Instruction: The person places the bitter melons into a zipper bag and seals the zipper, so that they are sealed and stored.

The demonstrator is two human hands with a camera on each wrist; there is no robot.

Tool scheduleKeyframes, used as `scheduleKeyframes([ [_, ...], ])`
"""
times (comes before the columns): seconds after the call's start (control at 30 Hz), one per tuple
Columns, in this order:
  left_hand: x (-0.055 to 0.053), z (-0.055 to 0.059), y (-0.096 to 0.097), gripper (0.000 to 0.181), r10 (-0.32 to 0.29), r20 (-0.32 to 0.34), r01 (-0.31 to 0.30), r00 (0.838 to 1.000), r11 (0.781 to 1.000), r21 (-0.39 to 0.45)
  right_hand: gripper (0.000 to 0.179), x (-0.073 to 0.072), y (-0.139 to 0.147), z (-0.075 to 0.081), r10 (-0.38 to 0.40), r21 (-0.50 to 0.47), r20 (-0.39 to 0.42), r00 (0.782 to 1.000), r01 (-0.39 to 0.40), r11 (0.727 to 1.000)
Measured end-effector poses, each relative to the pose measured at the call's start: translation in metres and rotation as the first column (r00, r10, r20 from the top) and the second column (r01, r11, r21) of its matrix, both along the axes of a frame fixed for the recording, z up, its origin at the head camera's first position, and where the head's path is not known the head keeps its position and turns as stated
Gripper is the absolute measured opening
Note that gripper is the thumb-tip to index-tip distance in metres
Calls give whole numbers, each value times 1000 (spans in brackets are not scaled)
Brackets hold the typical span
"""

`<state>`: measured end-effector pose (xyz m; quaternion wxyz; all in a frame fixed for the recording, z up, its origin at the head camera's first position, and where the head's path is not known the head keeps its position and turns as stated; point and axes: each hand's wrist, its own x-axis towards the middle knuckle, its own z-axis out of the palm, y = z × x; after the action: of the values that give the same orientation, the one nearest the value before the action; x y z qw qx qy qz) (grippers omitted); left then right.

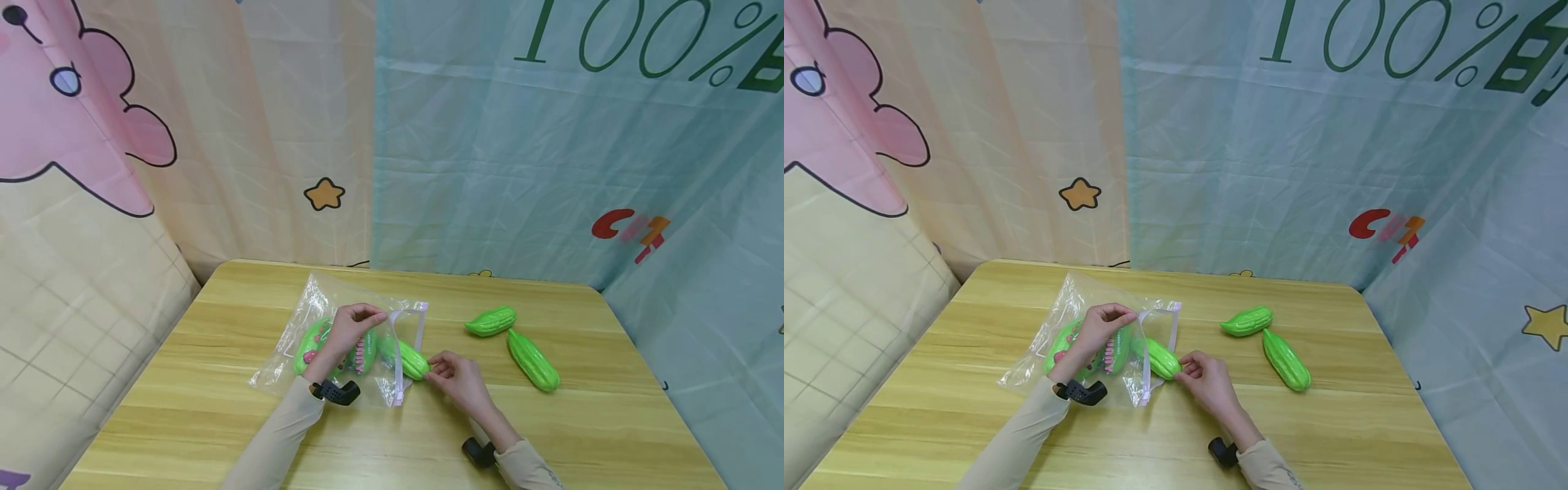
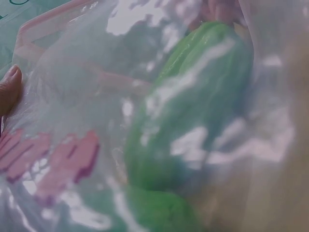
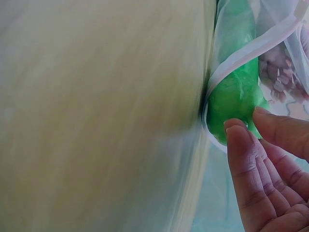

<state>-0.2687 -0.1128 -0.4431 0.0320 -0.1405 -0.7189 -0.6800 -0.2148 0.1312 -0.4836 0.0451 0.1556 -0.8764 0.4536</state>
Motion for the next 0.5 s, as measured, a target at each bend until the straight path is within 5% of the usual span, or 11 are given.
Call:
scheduleKeyframes([
  [0.13,-1,-1,0,15,-2,-8,2,1000,1000,-1,16,0,-1,1,-4,-10,1,1000,4,1000],
  [0.37,-16,-26,-1,16,15,2,-15,1000,1000,14,17,-2,-2,0,-3,-20,18,1000,3,1000],
  [0.5,-18,-30,-1,16,18,-12,-18,1000,1000,16,17,-3,-3,-1,2,-19,12,1000,-2,1000],
])
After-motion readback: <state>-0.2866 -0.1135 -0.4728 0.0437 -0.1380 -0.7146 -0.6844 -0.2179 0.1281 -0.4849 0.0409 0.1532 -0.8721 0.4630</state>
